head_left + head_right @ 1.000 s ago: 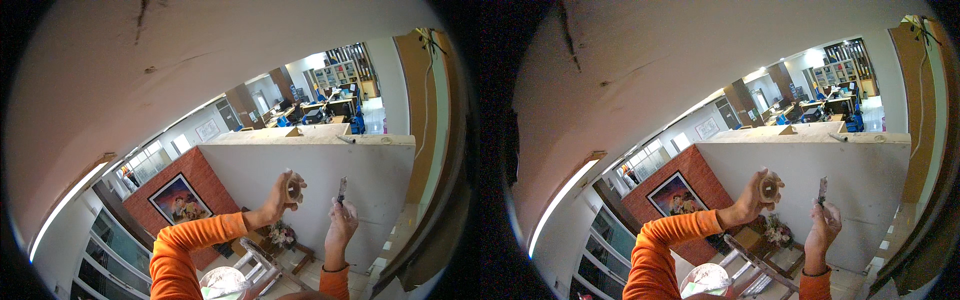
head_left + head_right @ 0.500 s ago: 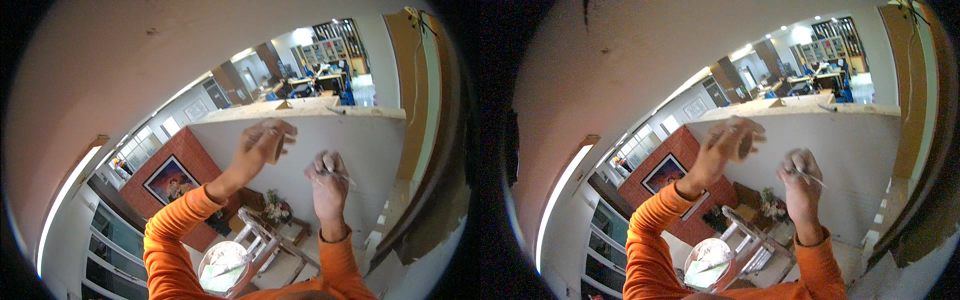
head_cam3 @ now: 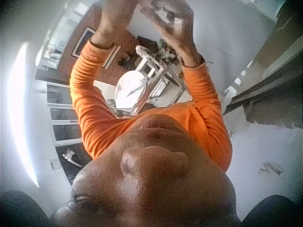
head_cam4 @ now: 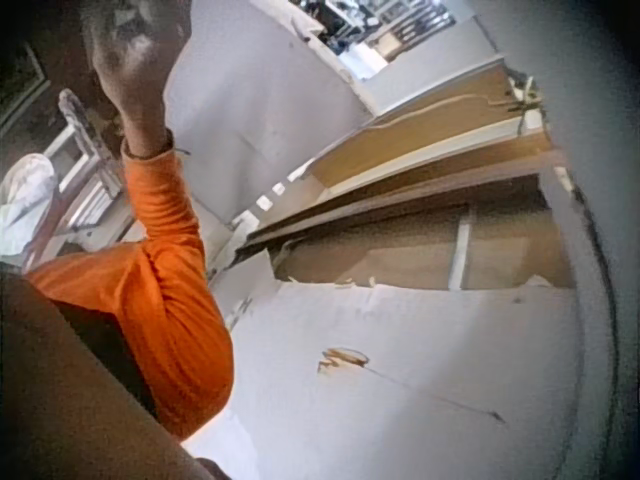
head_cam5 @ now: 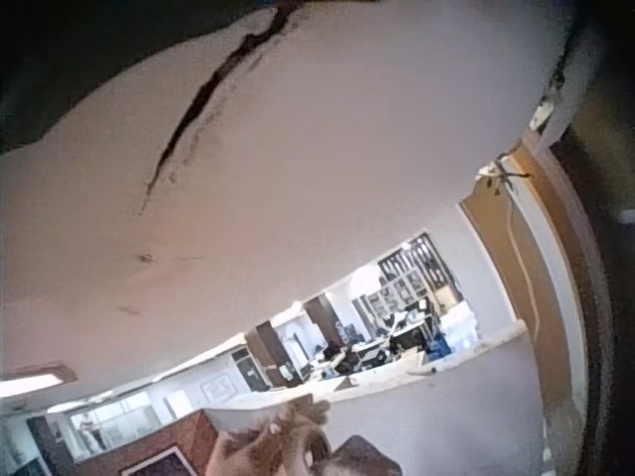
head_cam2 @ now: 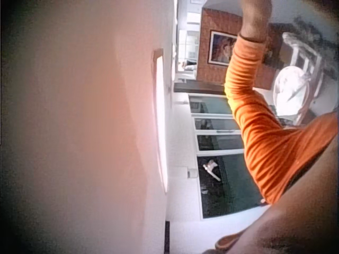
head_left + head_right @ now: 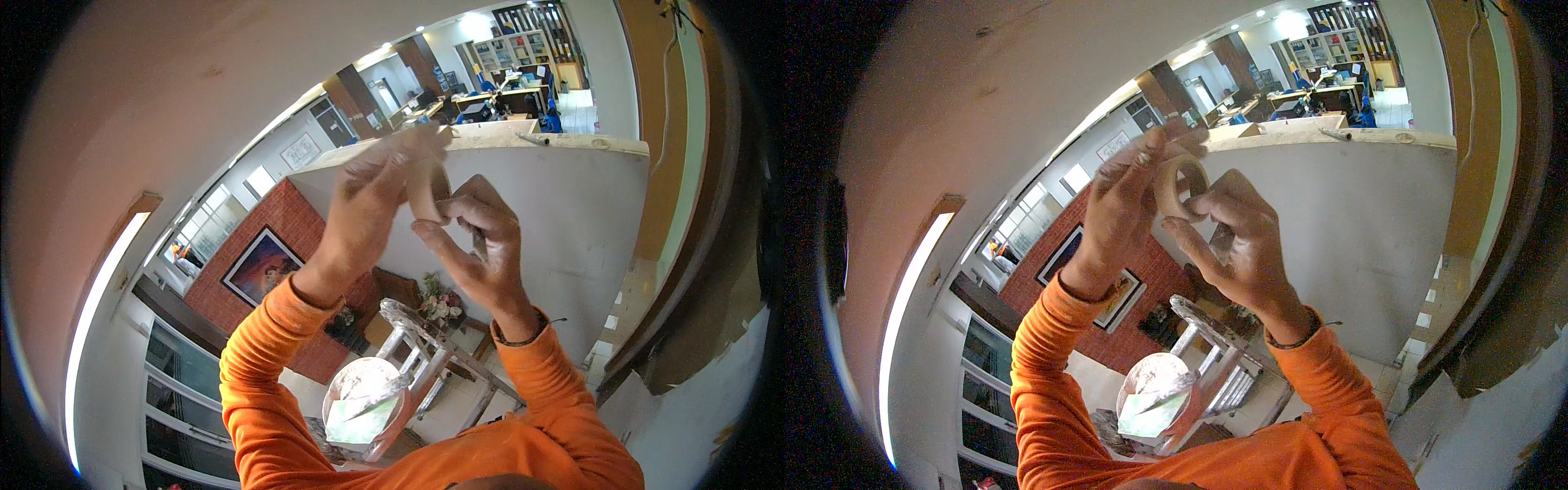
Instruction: The person applies plaster to a ceiling using a trowel and hawk, smoothing the surface in broad strokes. They repeatedly load the trowel from the hawk and work along a crack, then apply mesh tape over the joint and smooth it into the plaster.
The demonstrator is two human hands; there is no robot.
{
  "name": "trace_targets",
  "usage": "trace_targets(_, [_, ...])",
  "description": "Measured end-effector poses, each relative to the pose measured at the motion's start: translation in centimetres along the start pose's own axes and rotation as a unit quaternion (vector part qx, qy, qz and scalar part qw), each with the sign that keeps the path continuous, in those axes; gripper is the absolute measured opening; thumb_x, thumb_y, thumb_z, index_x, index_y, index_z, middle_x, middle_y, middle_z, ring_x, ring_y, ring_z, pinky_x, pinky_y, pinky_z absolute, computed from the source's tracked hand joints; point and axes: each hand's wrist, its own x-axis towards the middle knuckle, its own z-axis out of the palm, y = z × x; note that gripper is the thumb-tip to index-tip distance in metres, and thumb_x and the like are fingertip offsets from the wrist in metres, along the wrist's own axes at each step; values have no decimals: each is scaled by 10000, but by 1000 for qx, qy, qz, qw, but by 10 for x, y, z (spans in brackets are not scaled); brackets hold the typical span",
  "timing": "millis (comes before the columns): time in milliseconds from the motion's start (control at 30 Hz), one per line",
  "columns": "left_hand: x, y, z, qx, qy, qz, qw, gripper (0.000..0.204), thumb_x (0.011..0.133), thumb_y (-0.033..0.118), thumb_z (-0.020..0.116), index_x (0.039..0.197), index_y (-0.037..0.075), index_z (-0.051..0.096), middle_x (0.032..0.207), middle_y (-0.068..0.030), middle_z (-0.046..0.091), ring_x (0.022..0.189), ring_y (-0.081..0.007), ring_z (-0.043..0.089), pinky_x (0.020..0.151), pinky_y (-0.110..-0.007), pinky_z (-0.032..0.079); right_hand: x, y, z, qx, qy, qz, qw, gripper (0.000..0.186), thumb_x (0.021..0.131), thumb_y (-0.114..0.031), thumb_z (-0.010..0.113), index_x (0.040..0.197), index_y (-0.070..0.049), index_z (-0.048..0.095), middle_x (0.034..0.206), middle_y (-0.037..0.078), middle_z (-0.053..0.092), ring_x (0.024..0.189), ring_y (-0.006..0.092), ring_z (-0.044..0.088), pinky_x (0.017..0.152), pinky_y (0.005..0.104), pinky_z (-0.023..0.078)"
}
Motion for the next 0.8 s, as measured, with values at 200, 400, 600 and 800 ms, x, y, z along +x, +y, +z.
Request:
trace_targets(200, [1, 29, -26, 116, 12, 38, 992, 396, 983, 65, 632, 1365, -8, 563, 1098, -155, 727, 950, -189, 716, 831, -339, 611, 23, -23, -38, -20, -42, -79, 996, 243, 735, -135, 739, 843, -12, 560, 842, 124, 518, 720, 261, 543, 642, 364, 459])
trace_targets(400, [6, 39, -8, 427, -73, -18, 901, 216, 874, 78, 754, 1038, -51, 698, 811, -103, 731, 712, -113, 649, 653, -275, 532, 11, -32, -64, 19, -90, -28, 995, 179, 837, -190, 769, 854, -57, 650, 818, 70, 577, 769, 211, 546, 693, 373, 450])
trace_targets(600, [7, 66, -18, 425, -127, 213, 870, 116, 785, -62, 712, 893, -29, 739, 783, -143, 729, 683, -212, 700, 635, -324, 560, 10, -67, -88, -15, -200, 64, 978, 429, 873, -226, 782, 1204, 1, 630, 961, 130, 611, 828, 217, 559, 730, 373, 447])
trace_targets(800, [30, 65, -10, 365, -144, 351, 850, 271, 704, -126, 722, 940, 1, 759, 804, -127, 736, 739, -227, 712, 673, -314, 576, 40, -104, -122, -196, -205, -133, 950, 466, 759, -343, 888, 1002, 6, 699, 833, 124, 635, 771, 266, 597, 707, 397, 462])
